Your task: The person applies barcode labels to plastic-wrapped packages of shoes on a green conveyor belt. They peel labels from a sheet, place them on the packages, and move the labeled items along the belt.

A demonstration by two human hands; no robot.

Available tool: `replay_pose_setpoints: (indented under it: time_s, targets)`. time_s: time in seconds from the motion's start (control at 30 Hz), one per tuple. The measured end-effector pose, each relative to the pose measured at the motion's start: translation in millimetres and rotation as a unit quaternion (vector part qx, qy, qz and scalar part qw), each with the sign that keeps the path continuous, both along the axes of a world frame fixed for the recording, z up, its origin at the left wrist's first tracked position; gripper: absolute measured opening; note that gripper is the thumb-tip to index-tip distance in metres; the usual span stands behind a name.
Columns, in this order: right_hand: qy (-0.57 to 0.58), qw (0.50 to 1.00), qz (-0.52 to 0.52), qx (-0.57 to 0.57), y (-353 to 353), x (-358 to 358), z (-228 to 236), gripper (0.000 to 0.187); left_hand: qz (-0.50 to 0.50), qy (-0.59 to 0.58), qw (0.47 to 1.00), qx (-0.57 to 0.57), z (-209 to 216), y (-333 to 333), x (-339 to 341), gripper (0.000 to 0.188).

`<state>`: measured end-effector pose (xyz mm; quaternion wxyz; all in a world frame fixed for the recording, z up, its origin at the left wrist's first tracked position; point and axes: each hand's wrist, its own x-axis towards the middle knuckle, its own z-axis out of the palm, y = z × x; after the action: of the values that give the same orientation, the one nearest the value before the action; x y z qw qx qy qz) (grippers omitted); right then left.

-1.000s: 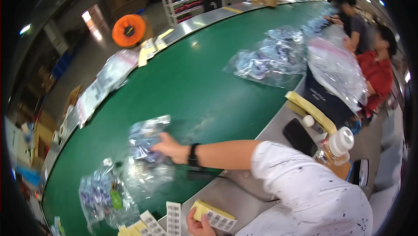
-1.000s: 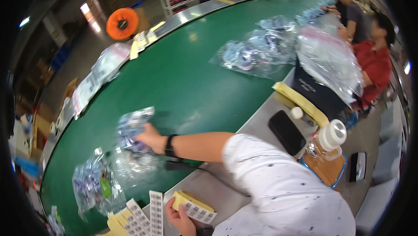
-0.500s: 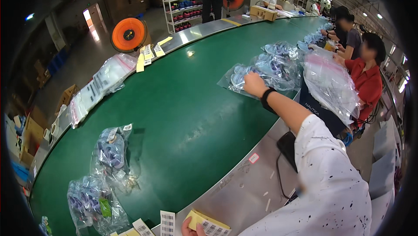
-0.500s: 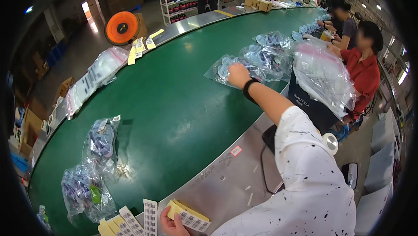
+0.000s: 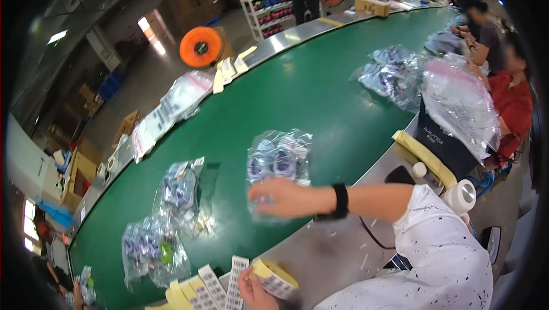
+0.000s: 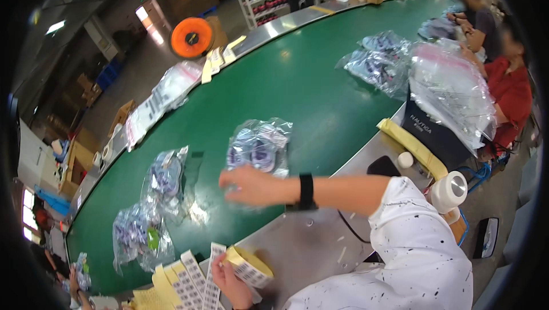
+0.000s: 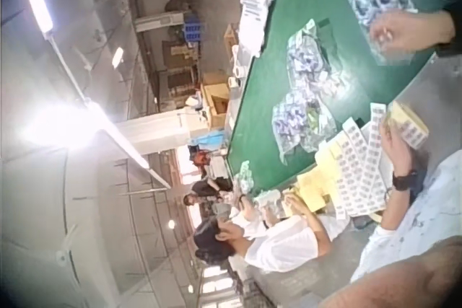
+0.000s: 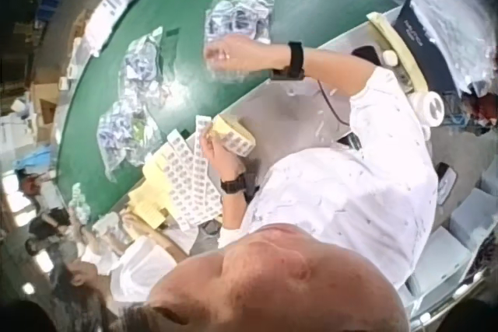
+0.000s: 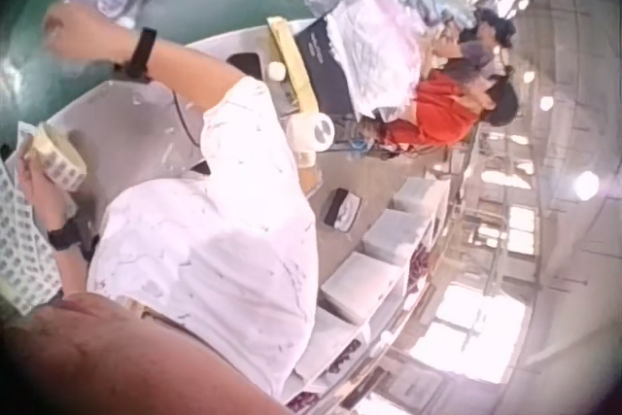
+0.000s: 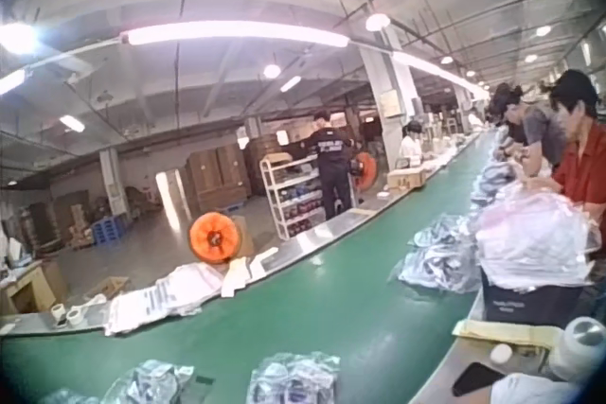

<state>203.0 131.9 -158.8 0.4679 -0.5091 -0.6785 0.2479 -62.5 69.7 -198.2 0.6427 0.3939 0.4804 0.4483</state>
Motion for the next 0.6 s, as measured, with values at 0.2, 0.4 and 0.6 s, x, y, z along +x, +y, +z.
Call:
replay_pose_setpoints:
  time_s: [0.2,0.4,0.6]
  targets:
    - [0.103,0.972,0.145,-0.15,-68.6,-84.6,2.4,0.021,-0.006,-0.02,0.992,0.12,42.3,7.1,-4.8,0.026]
    - [0.07,0.986,0.084,-0.124,-91.6,-84.0,-3.5,0.014,-0.075,0.132,0.98,0.126,41.8,-14.2,-11.1,0.032]
    - [0.091,0.996,0.022,-0.011,-91.6,-78.7,7.7,0.012,-0.102,0.091,0.98,0.144,48.9,-23.7,-3.2,0.027]
